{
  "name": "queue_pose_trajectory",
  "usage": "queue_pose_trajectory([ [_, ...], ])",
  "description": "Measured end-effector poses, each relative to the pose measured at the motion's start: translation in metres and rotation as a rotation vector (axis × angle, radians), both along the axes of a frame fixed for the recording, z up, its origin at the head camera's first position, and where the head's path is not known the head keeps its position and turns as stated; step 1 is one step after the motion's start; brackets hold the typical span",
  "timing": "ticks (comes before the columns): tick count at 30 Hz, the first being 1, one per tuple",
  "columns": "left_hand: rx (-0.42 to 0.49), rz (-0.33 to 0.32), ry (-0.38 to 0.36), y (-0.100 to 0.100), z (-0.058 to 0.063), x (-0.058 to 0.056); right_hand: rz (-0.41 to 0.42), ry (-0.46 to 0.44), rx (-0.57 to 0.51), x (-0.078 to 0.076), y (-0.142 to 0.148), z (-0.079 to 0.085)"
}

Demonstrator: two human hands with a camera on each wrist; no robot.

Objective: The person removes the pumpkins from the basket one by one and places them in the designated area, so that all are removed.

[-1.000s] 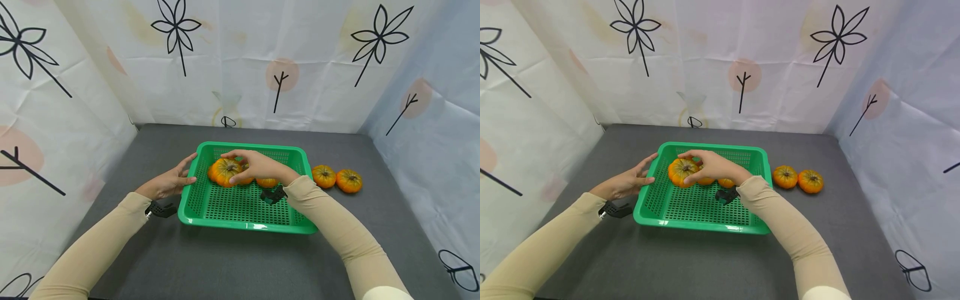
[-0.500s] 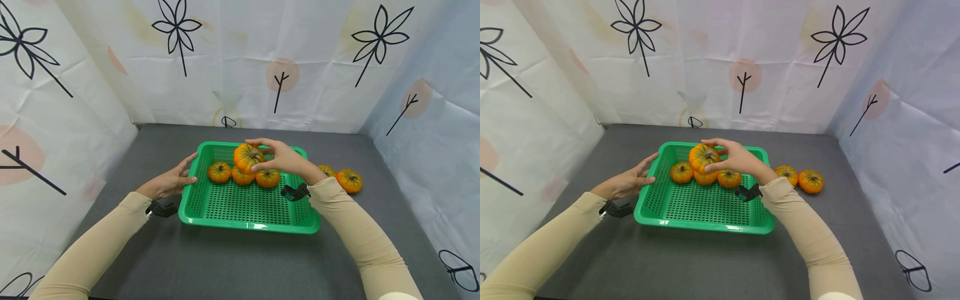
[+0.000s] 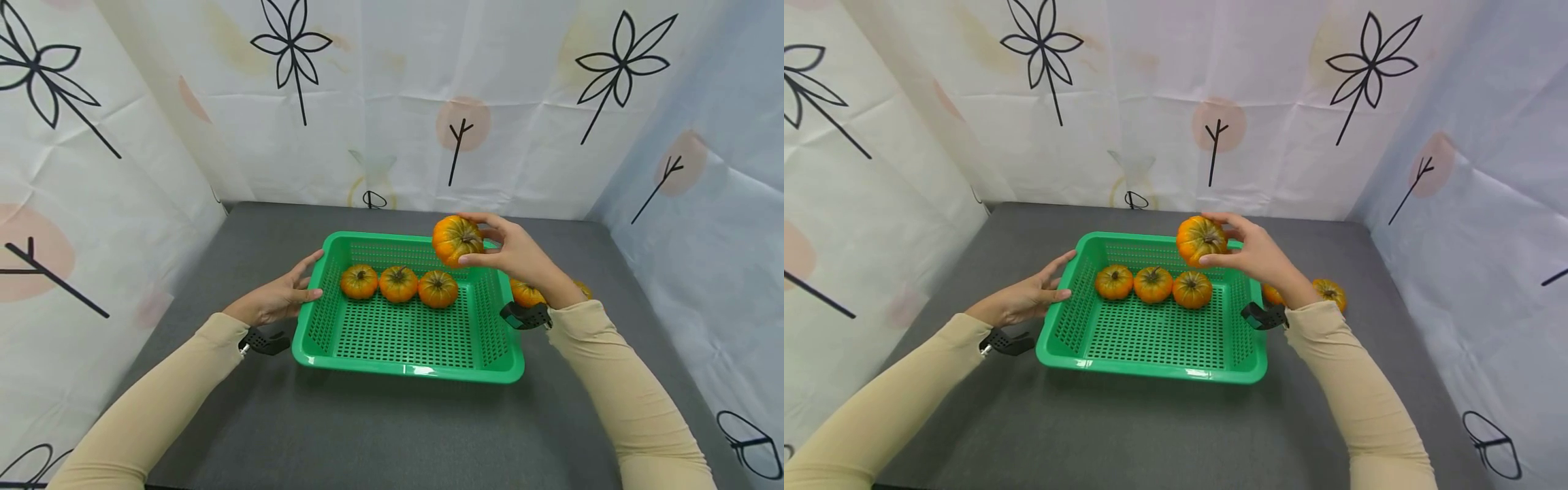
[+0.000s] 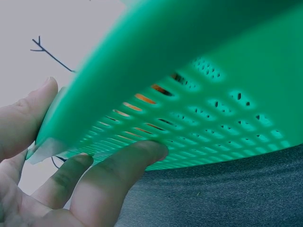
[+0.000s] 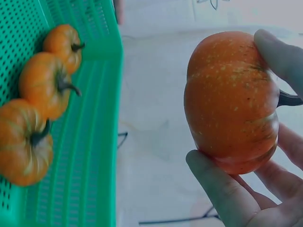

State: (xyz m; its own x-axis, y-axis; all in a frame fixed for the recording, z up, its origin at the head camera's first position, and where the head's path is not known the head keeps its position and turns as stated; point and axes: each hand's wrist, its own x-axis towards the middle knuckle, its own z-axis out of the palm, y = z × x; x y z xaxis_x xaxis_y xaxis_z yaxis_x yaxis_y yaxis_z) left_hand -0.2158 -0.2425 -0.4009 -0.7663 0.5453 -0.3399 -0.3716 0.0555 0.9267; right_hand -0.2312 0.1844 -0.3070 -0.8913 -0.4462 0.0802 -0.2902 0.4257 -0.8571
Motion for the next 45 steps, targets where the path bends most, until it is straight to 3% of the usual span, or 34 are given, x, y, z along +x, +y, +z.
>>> queue_pose_trajectory([
  [14,-0.014,0.006,-0.001,0.000,0.000,0.001,-0.205,0.058,0.083,0.016,0.055,-0.003],
  [34,0.002,0.012,-0.016,0.001,0.002,0.002,-0.365,-0.020,0.149,0.031,0.119,-0.031],
  [45,0.006,0.009,-0.015,0.001,0.004,0.003,-0.440,0.029,0.170,0.046,0.149,-0.048],
])
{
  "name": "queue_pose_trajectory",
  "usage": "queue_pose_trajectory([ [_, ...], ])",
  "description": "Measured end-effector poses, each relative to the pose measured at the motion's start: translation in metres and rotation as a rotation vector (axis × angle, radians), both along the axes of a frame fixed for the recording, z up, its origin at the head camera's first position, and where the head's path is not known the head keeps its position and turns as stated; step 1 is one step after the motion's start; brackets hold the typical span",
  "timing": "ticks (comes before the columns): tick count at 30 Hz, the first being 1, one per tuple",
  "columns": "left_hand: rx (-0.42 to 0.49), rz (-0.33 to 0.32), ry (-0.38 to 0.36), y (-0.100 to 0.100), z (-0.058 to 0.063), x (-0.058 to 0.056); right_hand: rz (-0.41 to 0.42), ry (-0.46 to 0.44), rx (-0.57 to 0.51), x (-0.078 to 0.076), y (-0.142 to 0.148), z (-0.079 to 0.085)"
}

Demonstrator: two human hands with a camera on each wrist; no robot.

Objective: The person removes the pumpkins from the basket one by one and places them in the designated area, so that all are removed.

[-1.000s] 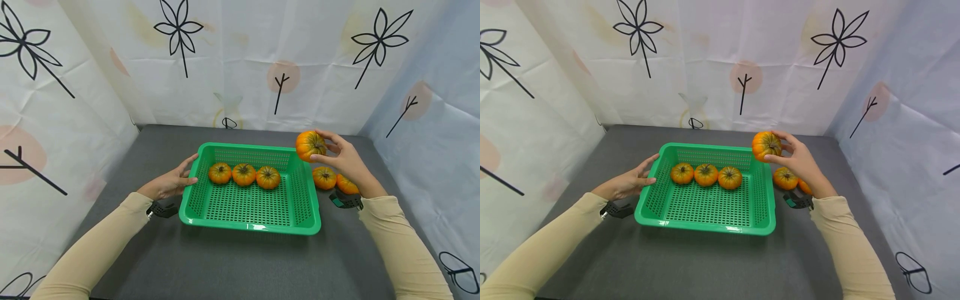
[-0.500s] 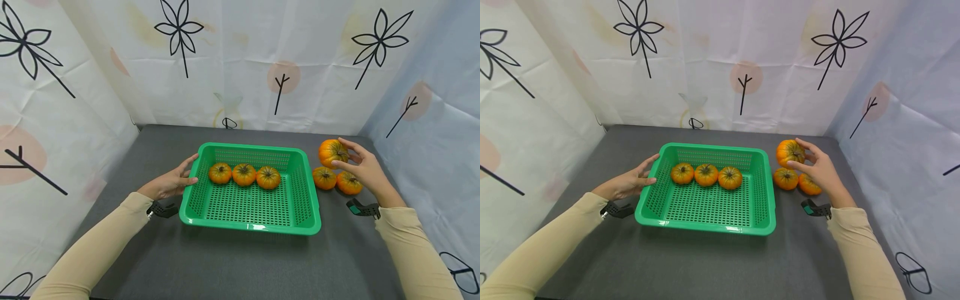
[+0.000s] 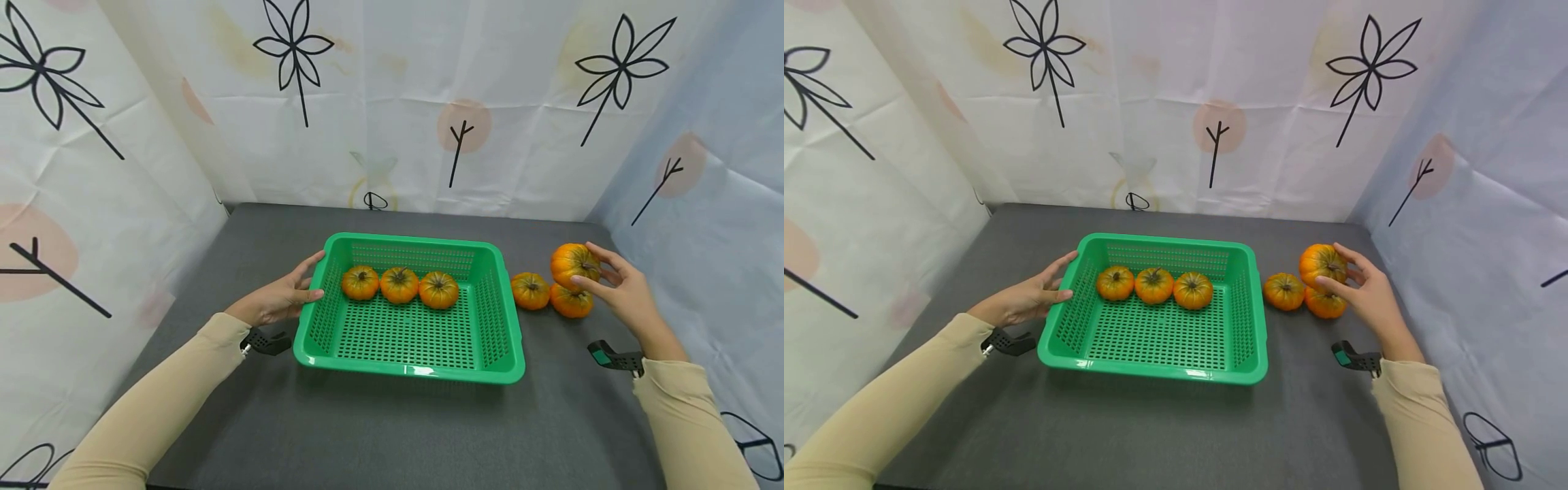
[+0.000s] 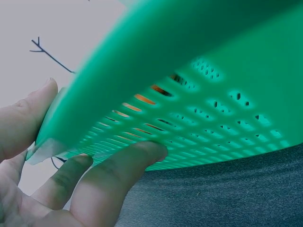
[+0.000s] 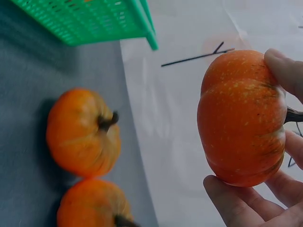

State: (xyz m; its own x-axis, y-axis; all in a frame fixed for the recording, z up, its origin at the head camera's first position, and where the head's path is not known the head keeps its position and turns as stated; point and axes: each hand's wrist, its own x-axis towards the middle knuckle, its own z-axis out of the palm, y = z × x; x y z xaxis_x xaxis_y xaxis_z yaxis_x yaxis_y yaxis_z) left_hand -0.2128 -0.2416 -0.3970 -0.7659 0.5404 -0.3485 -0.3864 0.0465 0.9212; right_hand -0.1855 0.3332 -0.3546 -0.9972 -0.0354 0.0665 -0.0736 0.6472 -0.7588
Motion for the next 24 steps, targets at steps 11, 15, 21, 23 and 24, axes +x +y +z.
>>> queue_pose_trajectory([
  [11,-0.019,-0.016,0.023,-0.001,-0.002,-0.001,-0.069,-0.042,-0.009,0.012,0.022,-0.013],
  [15,-0.022,-0.020,0.025,0.000,-0.001,0.000,-0.099,-0.050,-0.007,0.016,0.030,-0.017],
  [21,-0.026,-0.022,0.032,0.000,-0.002,-0.001,-0.143,-0.080,-0.014,0.019,0.039,-0.025],
  [23,-0.026,-0.018,0.030,0.000,-0.001,-0.001,-0.160,-0.092,-0.024,0.021,0.042,-0.027],
  [24,-0.024,-0.018,0.030,0.000,-0.001,-0.001,-0.168,-0.095,-0.032,0.022,0.043,-0.028],
])
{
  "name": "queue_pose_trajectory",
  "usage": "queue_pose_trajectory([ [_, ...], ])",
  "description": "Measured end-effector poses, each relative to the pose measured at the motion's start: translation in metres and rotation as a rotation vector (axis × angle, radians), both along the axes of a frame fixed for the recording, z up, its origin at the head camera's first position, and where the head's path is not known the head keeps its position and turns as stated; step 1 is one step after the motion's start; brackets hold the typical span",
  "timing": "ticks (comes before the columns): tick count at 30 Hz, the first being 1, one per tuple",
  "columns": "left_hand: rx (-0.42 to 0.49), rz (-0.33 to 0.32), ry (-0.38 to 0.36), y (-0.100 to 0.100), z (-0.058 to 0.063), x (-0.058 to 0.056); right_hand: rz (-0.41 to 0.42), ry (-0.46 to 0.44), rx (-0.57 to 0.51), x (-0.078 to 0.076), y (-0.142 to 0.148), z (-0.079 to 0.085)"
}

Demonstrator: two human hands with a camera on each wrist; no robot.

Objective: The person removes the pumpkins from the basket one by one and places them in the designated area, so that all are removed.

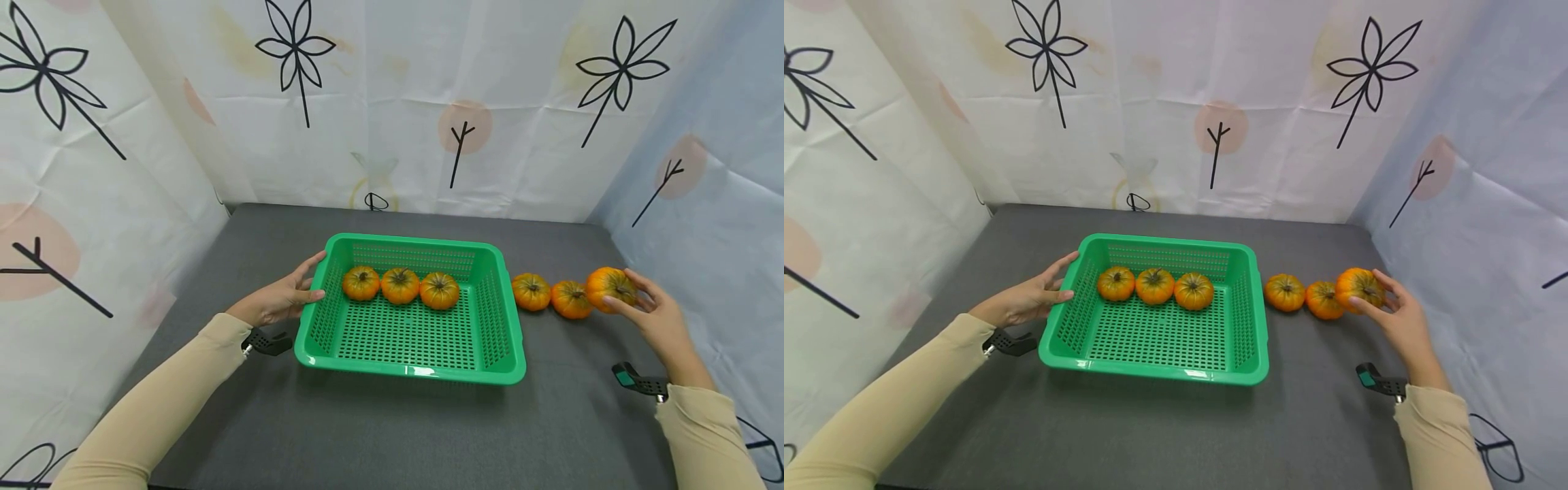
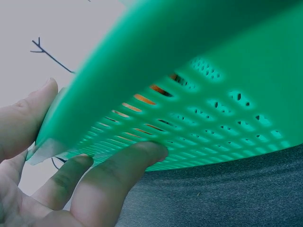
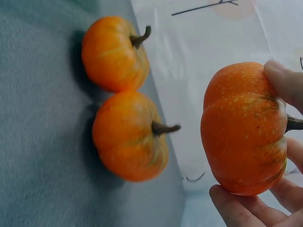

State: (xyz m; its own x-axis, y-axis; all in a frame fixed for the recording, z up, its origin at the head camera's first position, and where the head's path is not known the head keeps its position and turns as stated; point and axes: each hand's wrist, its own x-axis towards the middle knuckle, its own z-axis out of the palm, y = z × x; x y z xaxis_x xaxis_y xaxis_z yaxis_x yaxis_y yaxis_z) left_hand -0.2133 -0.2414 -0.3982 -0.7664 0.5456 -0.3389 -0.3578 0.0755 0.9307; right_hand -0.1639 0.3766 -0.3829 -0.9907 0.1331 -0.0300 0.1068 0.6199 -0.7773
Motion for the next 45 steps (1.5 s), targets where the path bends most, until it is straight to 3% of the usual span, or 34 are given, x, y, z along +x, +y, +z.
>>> queue_pose_trajectory([
  [10,0.009,0.013,-0.014,0.000,0.000,0.000,-0.055,0.011,-0.016,0.005,0.020,-0.013],
  [18,0.011,0.016,-0.017,0.000,0.001,0.000,-0.062,-0.074,0.037,0.002,0.029,-0.024],
  [29,0.015,0.022,-0.027,0.001,0.002,0.000,-0.055,-0.120,0.110,-0.007,0.033,-0.035],
  [45,0.011,0.019,-0.019,-0.001,0.000,0.000,-0.034,-0.159,0.129,-0.014,0.039,-0.046],
])
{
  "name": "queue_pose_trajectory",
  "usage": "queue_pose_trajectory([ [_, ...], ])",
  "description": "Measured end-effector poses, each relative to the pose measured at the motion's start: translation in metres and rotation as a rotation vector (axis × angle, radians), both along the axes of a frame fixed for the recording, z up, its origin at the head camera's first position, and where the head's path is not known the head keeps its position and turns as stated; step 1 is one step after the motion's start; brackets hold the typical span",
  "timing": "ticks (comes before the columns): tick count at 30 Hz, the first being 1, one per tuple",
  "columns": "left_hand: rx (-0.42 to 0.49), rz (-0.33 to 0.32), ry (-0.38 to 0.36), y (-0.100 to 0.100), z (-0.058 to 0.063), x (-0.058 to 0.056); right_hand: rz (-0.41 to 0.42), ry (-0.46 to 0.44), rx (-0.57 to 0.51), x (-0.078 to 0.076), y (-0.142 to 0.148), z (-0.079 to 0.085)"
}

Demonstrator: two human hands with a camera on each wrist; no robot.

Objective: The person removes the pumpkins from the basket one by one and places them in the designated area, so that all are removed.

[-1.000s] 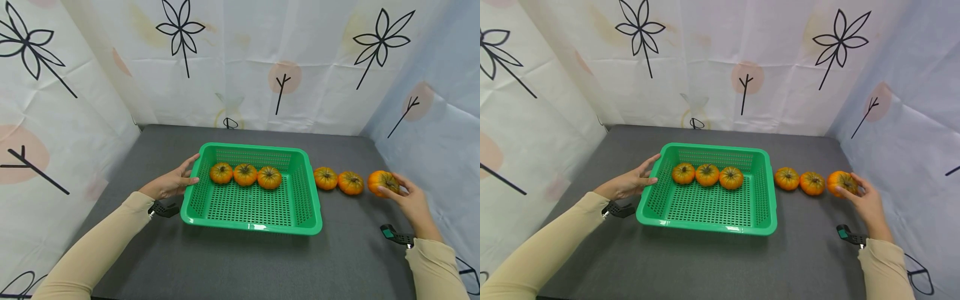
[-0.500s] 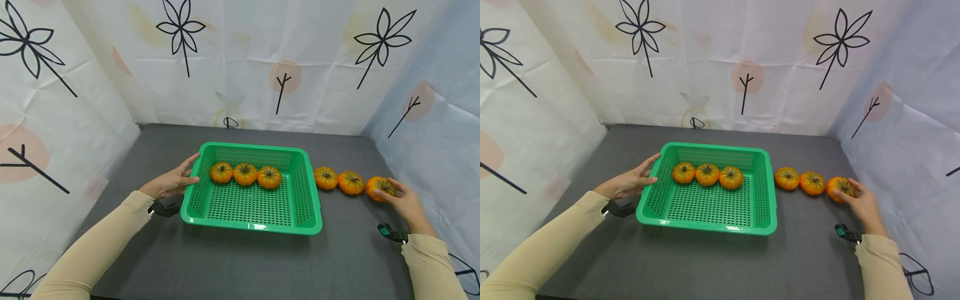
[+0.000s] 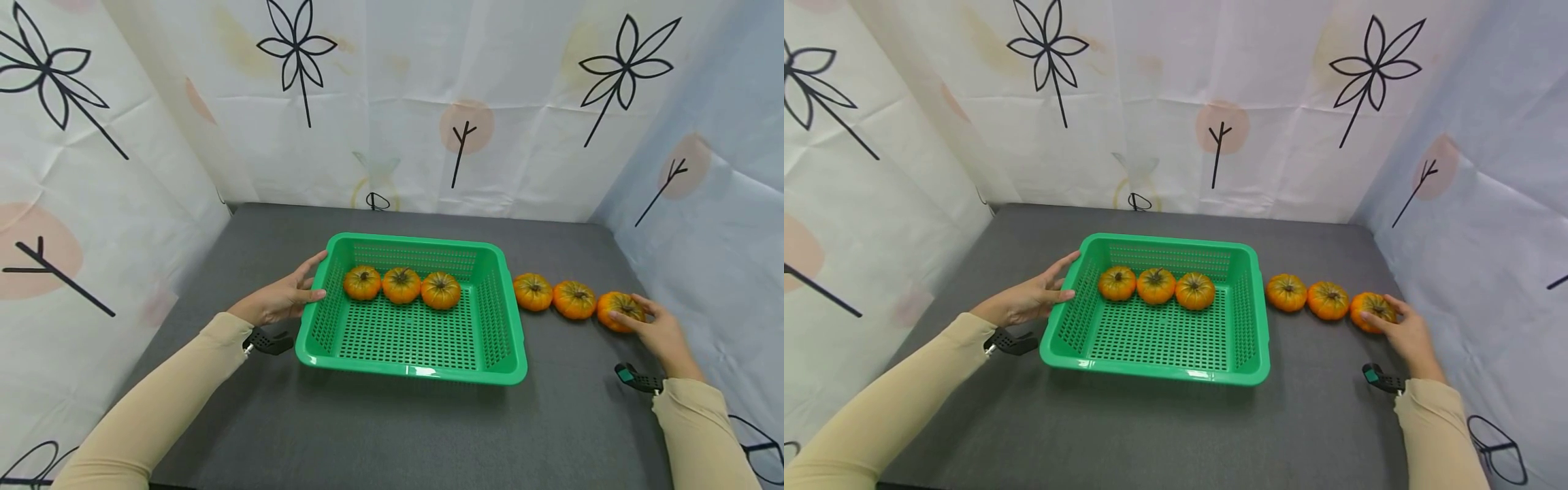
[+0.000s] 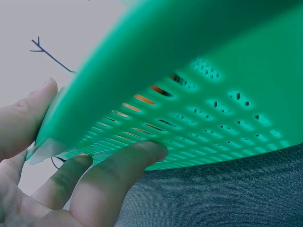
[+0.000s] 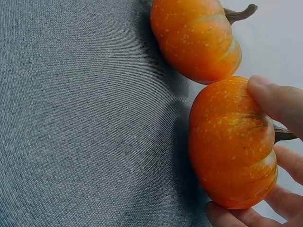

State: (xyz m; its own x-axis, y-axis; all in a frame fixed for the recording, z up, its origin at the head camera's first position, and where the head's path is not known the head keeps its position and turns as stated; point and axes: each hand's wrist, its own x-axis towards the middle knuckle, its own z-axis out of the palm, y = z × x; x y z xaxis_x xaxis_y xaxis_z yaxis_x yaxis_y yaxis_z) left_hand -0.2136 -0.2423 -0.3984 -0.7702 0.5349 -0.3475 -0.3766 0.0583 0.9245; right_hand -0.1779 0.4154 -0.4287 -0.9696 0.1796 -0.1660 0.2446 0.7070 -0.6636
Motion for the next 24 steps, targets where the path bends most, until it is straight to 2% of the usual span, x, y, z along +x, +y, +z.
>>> queue_pose_trajectory([
  [13,0.003,-0.002,0.002,0.0007,-0.0006,-0.0006,0.034,0.003,0.008,-0.0021,0.0038,-0.0040],
  [24,0.002,-0.003,0.005,0.0008,0.0012,0.0004,0.058,-0.022,-0.008,-0.0039,0.0019,0.0005],
])
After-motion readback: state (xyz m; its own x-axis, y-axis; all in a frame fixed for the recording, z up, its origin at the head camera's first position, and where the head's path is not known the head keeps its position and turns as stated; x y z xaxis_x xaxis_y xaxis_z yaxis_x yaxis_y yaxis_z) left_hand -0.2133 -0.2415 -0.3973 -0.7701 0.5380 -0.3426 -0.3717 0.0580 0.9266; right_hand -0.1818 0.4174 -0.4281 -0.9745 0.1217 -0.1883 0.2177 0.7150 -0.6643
